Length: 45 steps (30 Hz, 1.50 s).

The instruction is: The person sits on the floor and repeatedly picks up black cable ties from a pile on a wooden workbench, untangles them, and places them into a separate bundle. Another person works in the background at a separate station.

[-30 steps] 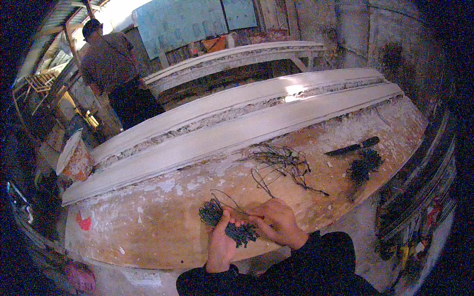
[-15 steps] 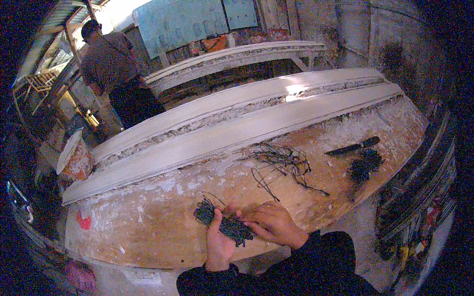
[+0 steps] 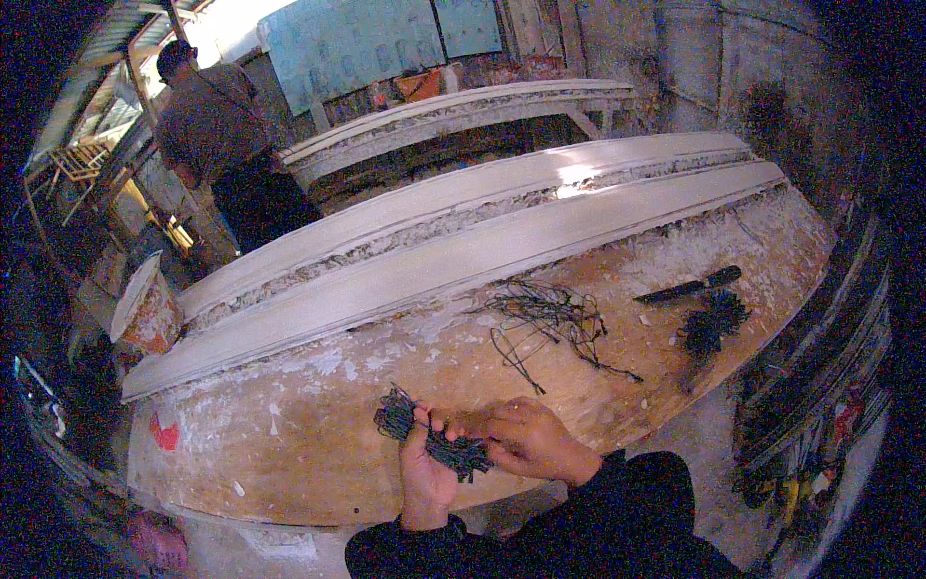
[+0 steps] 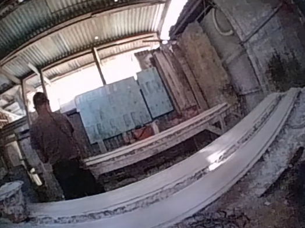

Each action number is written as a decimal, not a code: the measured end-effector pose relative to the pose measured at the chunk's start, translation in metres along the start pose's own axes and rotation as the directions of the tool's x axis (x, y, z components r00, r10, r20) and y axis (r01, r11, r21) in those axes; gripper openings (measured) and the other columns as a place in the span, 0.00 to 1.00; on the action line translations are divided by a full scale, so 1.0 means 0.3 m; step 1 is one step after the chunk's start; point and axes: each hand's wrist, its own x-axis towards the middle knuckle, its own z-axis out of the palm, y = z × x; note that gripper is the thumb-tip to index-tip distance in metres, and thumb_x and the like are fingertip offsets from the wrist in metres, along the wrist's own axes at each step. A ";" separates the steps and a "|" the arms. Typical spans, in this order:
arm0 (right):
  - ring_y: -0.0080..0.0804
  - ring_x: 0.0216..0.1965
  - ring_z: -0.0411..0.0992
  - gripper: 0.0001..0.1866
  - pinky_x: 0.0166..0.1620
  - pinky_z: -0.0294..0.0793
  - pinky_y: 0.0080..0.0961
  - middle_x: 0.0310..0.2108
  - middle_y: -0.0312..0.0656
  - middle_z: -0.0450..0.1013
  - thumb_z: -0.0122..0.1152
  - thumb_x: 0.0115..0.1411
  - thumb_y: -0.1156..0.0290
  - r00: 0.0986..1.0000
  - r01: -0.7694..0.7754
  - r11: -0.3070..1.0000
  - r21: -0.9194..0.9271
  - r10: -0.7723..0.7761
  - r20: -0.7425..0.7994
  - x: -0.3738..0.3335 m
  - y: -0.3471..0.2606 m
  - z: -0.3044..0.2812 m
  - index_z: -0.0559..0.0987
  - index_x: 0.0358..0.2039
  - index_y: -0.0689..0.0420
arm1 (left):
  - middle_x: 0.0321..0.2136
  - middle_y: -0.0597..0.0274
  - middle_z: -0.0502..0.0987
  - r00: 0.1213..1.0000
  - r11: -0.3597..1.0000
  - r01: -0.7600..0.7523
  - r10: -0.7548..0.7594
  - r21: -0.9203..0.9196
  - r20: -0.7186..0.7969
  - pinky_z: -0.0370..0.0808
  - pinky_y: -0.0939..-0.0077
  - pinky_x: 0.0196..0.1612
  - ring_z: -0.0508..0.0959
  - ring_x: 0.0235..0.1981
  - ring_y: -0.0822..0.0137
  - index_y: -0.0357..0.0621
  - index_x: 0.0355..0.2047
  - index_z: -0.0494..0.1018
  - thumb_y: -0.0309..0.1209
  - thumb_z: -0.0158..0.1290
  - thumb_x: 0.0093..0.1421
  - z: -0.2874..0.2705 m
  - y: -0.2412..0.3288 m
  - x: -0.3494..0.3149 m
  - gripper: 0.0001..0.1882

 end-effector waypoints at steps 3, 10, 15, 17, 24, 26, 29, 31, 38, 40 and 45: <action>0.40 0.34 0.70 0.13 0.40 0.66 0.36 0.30 0.41 0.71 0.55 0.47 0.72 1.000 -0.019 1.000 -0.020 0.019 0.001 -0.004 0.000 0.005 0.75 0.36 0.52 | 0.23 0.70 0.62 0.997 1.000 -0.028 0.029 -0.010 0.071 0.66 0.73 0.34 0.64 0.24 0.72 0.48 0.36 0.64 0.38 0.47 0.60 -0.001 -0.003 0.006 0.09; 0.42 0.47 0.63 0.14 0.51 0.54 0.47 0.41 0.41 0.69 0.55 0.51 0.62 0.957 -0.283 0.915 -0.287 0.251 -0.142 -0.008 0.012 -0.002 0.74 0.39 0.50 | 0.23 0.69 0.62 0.998 0.999 -0.044 0.044 -0.011 -0.036 0.66 0.74 0.36 0.64 0.24 0.72 0.49 0.36 0.65 0.44 0.46 0.59 -0.004 0.000 0.009 0.13; 0.46 0.54 0.55 0.17 0.54 0.45 0.59 0.51 0.42 0.62 0.54 0.53 0.56 0.869 -0.489 0.722 -0.489 0.449 -0.206 -0.008 0.021 0.002 0.73 0.42 0.47 | 0.24 0.68 0.63 1.000 0.995 -0.012 0.012 -0.102 0.000 0.66 0.73 0.37 0.64 0.26 0.71 0.50 0.36 0.65 0.46 0.47 0.57 -0.016 -0.003 0.010 0.15; 0.48 0.55 0.54 0.18 0.54 0.42 0.63 0.52 0.43 0.60 0.55 0.52 0.55 0.858 -0.488 0.697 -0.526 0.492 -0.144 -0.008 0.027 0.004 0.73 0.43 0.47 | 0.24 0.68 0.63 0.999 0.999 -0.020 0.019 -0.040 -0.025 0.66 0.72 0.38 0.65 0.26 0.71 0.49 0.37 0.65 0.44 0.48 0.57 -0.021 -0.006 0.012 0.15; 0.44 0.55 0.54 0.20 0.55 0.39 0.63 0.50 0.37 0.63 0.54 0.52 0.55 0.862 -0.483 0.713 -0.508 0.489 -0.134 -0.005 0.023 0.001 0.73 0.44 0.47 | 0.25 0.68 0.66 0.998 0.997 -0.041 0.044 0.058 -0.049 0.67 0.71 0.39 0.66 0.26 0.71 0.48 0.37 0.66 0.32 0.51 0.57 -0.014 -0.007 0.004 0.09; 0.43 0.55 0.55 0.20 0.55 0.38 0.63 0.49 0.35 0.64 0.55 0.52 0.55 0.859 -0.494 0.723 -0.484 0.490 -0.146 -0.002 0.012 0.003 0.73 0.44 0.47 | 0.25 0.68 0.67 0.996 0.999 -0.027 0.030 0.041 -0.084 0.67 0.71 0.38 0.66 0.25 0.71 0.48 0.36 0.66 0.30 0.52 0.56 -0.009 -0.004 0.001 0.08; 0.42 0.55 0.55 0.20 0.55 0.37 0.62 0.49 0.35 0.65 0.55 0.52 0.56 0.862 -0.496 0.734 -0.465 0.482 -0.158 0.002 0.004 0.000 0.73 0.44 0.48 | 0.24 0.68 0.67 0.995 0.999 -0.018 0.023 0.049 -0.093 0.67 0.71 0.38 0.67 0.25 0.71 0.47 0.36 0.67 0.29 0.52 0.56 -0.004 -0.001 0.000 0.08; 0.41 0.55 0.55 0.20 0.56 0.37 0.61 0.49 0.34 0.65 0.55 0.52 0.57 0.864 -0.488 0.736 -0.469 0.484 -0.140 0.005 0.006 -0.001 0.73 0.45 0.48 | 0.24 0.68 0.67 0.996 0.999 -0.009 0.014 0.049 -0.089 0.68 0.71 0.38 0.67 0.25 0.70 0.47 0.36 0.67 0.29 0.52 0.56 -0.004 0.000 0.001 0.08; 0.37 0.54 0.58 0.20 0.57 0.39 0.57 0.47 0.34 0.66 0.57 0.50 0.63 0.921 -0.390 0.837 -0.384 0.360 -0.150 0.005 0.013 0.001 0.73 0.45 0.48 | 0.24 0.69 0.66 0.991 0.999 0.015 -0.011 0.031 -0.134 0.68 0.71 0.38 0.67 0.25 0.71 0.48 0.36 0.67 0.29 0.52 0.56 -0.013 -0.003 0.003 0.08; 0.37 0.52 0.60 0.20 0.57 0.41 0.54 0.46 0.34 0.67 0.57 0.49 0.64 0.946 -0.319 0.875 -0.363 0.273 -0.175 0.004 0.010 -0.002 0.73 0.45 0.48 | 0.24 0.69 0.67 0.991 0.999 0.018 -0.014 0.031 -0.136 0.68 0.70 0.38 0.67 0.25 0.71 0.48 0.36 0.67 0.29 0.52 0.55 -0.017 -0.005 0.004 0.08; 0.40 0.49 0.64 0.20 0.57 0.45 0.48 0.45 0.37 0.69 0.59 0.47 0.67 0.971 -0.078 0.968 -0.238 0.019 -0.237 -0.009 -0.003 -0.013 0.74 0.44 0.49 | 0.27 0.68 0.69 0.985 0.998 0.038 -0.028 0.053 -0.169 0.69 0.71 0.36 0.68 0.26 0.69 0.47 0.37 0.68 0.25 0.52 0.54 -0.029 -0.011 0.005 0.10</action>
